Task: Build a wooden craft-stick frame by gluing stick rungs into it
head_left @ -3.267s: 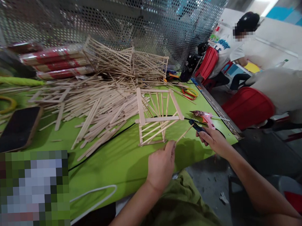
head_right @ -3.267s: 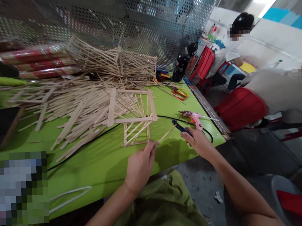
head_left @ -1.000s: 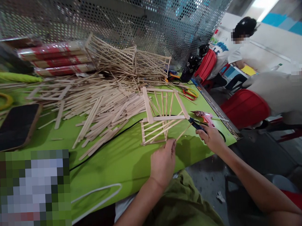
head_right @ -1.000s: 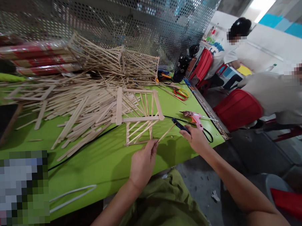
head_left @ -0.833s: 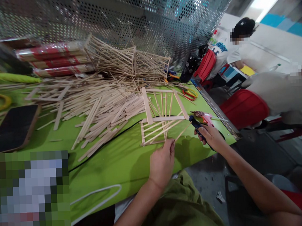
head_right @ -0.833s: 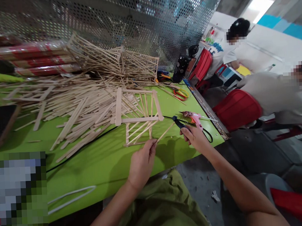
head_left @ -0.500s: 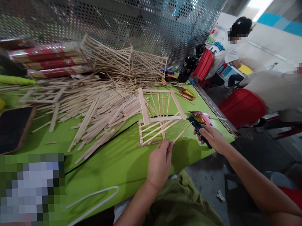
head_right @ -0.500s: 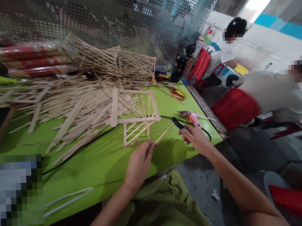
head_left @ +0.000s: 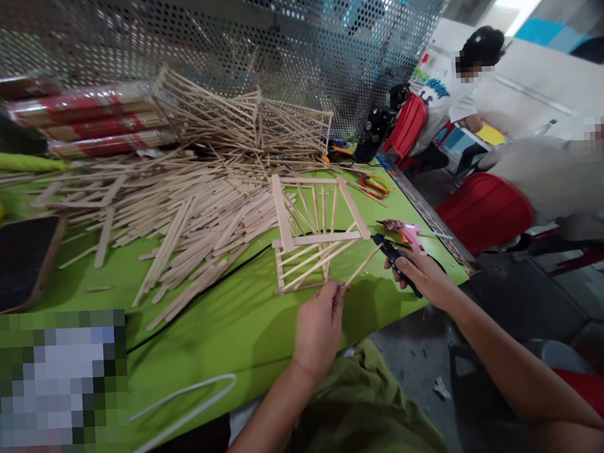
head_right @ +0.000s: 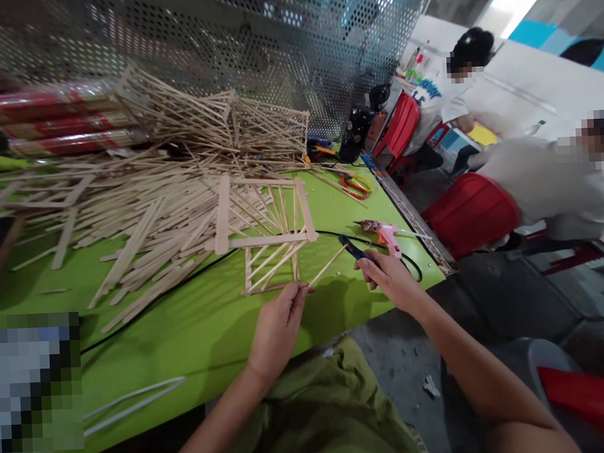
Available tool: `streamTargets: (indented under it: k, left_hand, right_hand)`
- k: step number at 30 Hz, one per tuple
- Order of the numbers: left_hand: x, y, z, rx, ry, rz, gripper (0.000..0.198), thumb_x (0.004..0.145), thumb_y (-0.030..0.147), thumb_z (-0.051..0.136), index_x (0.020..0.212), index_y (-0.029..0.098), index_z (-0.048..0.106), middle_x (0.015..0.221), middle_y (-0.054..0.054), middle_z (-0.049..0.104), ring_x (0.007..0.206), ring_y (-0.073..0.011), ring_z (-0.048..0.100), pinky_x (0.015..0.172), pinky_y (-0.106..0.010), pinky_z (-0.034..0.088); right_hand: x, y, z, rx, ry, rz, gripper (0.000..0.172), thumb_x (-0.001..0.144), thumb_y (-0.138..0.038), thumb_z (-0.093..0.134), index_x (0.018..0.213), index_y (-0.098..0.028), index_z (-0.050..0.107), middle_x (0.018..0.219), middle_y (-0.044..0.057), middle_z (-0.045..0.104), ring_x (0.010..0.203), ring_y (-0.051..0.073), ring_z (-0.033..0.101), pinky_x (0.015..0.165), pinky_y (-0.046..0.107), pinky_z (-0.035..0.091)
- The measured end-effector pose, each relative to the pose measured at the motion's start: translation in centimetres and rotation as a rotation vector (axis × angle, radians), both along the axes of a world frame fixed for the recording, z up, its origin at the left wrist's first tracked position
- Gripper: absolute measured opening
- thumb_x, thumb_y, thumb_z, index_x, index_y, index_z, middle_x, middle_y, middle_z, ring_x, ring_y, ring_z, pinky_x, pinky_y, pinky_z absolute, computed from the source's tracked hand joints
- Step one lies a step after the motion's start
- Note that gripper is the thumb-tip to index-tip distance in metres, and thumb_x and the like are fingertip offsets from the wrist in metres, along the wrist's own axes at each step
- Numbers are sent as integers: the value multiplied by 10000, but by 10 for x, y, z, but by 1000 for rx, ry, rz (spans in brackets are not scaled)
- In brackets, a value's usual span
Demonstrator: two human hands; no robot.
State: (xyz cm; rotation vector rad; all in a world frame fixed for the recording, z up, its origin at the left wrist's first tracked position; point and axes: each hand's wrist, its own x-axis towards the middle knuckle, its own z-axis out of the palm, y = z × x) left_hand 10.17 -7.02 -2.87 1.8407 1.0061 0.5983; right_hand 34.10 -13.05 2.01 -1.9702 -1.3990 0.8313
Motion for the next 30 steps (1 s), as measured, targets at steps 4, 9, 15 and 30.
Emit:
streamTargets:
  k: [4,9,15,30]
  left_hand:
    - [0,0,1,-3,33,-8,226,1029,238,422,955,219,634,920,-47,777,916,-238,747,743,-296,497]
    - [0,0,2,3,48,-17,217,1033,233,424,960,217,627,929,-49,774,935,-238,745,755,-294,500]
    - [1,-1,1,19,42,-9,218,1033,234,426,969,215,633,896,-46,768,911,-237,748,745,-292,504]
    - [2,-1,-1,61,77,-11,205,1031,226,433,962,219,625,965,-53,782,868,-223,744,705,-280,471]
  right_hand:
    - [1,0,0,-10,-14,1,628,907,-766,431,925,-174,638,720,29,618,579,146,610,544,270,497]
    - [0,1,1,-27,-33,-8,654,891,-791,420,936,-174,634,707,27,615,574,152,607,549,279,493]
    - [-2,1,4,-33,-70,-4,638,896,-781,411,931,-182,628,712,22,621,575,150,611,568,282,484]
    - [-2,3,5,-41,-157,14,561,925,-734,382,840,-208,556,678,5,613,548,147,606,557,280,454]
